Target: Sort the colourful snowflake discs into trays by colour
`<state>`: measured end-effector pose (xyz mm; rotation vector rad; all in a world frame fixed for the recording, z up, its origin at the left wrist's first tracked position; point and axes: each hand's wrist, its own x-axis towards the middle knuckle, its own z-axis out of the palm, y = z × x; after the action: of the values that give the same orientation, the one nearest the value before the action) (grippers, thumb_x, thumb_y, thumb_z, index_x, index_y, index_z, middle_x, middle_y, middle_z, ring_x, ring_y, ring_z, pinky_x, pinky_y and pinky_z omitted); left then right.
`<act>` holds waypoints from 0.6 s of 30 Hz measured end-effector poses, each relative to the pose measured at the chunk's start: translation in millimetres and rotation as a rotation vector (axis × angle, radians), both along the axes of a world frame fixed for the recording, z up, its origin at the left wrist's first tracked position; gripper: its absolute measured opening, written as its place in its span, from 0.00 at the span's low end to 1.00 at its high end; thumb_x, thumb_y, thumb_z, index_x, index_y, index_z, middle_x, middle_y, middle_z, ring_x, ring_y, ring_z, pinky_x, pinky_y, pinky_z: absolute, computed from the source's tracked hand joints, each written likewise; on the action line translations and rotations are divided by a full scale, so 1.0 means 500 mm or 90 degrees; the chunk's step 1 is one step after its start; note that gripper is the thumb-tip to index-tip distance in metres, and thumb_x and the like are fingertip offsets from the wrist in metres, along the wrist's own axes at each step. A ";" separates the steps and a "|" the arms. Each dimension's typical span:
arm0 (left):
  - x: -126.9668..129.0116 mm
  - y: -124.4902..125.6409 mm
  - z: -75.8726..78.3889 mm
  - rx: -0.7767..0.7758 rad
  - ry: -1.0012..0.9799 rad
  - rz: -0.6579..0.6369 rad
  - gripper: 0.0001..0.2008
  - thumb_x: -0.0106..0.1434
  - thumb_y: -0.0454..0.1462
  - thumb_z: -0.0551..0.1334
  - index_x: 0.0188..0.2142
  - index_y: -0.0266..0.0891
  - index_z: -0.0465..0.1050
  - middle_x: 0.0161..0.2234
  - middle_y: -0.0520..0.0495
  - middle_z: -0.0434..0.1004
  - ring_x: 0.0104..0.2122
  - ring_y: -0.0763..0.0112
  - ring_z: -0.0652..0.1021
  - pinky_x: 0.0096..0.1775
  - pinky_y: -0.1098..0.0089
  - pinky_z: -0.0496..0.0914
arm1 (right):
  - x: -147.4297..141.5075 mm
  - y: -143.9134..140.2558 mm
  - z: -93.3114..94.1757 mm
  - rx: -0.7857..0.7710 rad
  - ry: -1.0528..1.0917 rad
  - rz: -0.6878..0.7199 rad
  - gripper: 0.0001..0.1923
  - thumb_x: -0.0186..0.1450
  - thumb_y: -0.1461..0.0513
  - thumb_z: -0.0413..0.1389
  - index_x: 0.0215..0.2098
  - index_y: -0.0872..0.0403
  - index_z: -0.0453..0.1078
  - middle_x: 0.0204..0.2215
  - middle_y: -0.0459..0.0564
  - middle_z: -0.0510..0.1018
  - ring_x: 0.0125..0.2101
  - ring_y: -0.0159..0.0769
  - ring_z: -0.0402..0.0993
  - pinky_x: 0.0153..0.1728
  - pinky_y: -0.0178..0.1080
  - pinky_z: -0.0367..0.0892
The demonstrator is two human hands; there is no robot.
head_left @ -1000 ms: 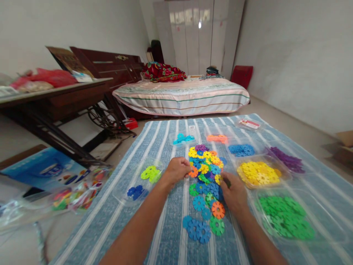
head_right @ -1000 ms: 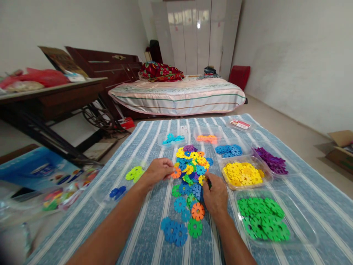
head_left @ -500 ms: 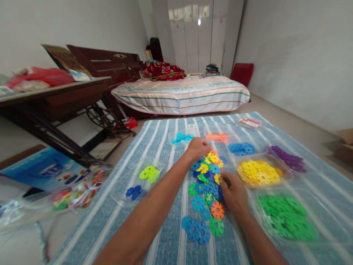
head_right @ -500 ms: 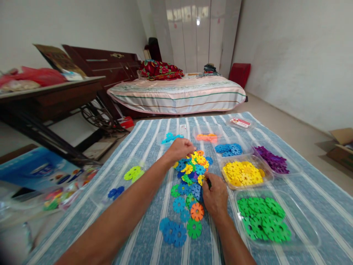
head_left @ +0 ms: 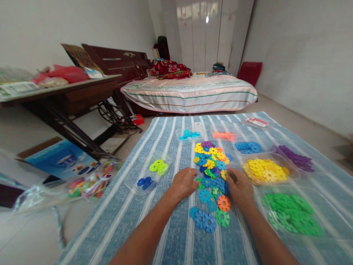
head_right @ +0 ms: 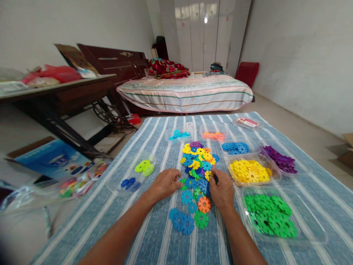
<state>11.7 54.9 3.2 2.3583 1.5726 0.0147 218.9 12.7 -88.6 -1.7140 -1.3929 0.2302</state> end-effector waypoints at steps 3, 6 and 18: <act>0.001 -0.004 -0.013 0.001 0.023 -0.011 0.11 0.53 0.40 0.59 0.35 0.41 0.72 0.34 0.47 0.73 0.37 0.64 0.74 0.36 0.70 0.64 | 0.000 0.001 -0.001 -0.005 0.003 0.003 0.16 0.57 0.59 0.49 0.40 0.54 0.72 0.36 0.52 0.78 0.38 0.41 0.72 0.41 0.44 0.65; 0.004 -0.005 -0.021 -0.001 0.025 -0.015 0.09 0.52 0.40 0.60 0.32 0.40 0.71 0.34 0.48 0.72 0.36 0.65 0.74 0.34 0.71 0.64 | 0.001 0.002 -0.002 -0.007 0.001 0.002 0.16 0.57 0.59 0.48 0.40 0.54 0.72 0.37 0.51 0.78 0.38 0.40 0.71 0.41 0.43 0.64; -0.035 0.021 0.011 -0.128 -0.167 0.127 0.02 0.46 0.31 0.62 0.23 0.36 0.69 0.17 0.55 0.69 0.22 0.75 0.71 0.24 0.77 0.60 | -0.001 0.003 0.001 -0.003 -0.006 -0.005 0.16 0.57 0.60 0.48 0.40 0.54 0.72 0.37 0.52 0.77 0.38 0.41 0.71 0.42 0.44 0.64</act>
<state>-5.8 65.3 8.7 1.9527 1.5900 0.1914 218.5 14.2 -87.9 -1.7259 -1.3931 0.2207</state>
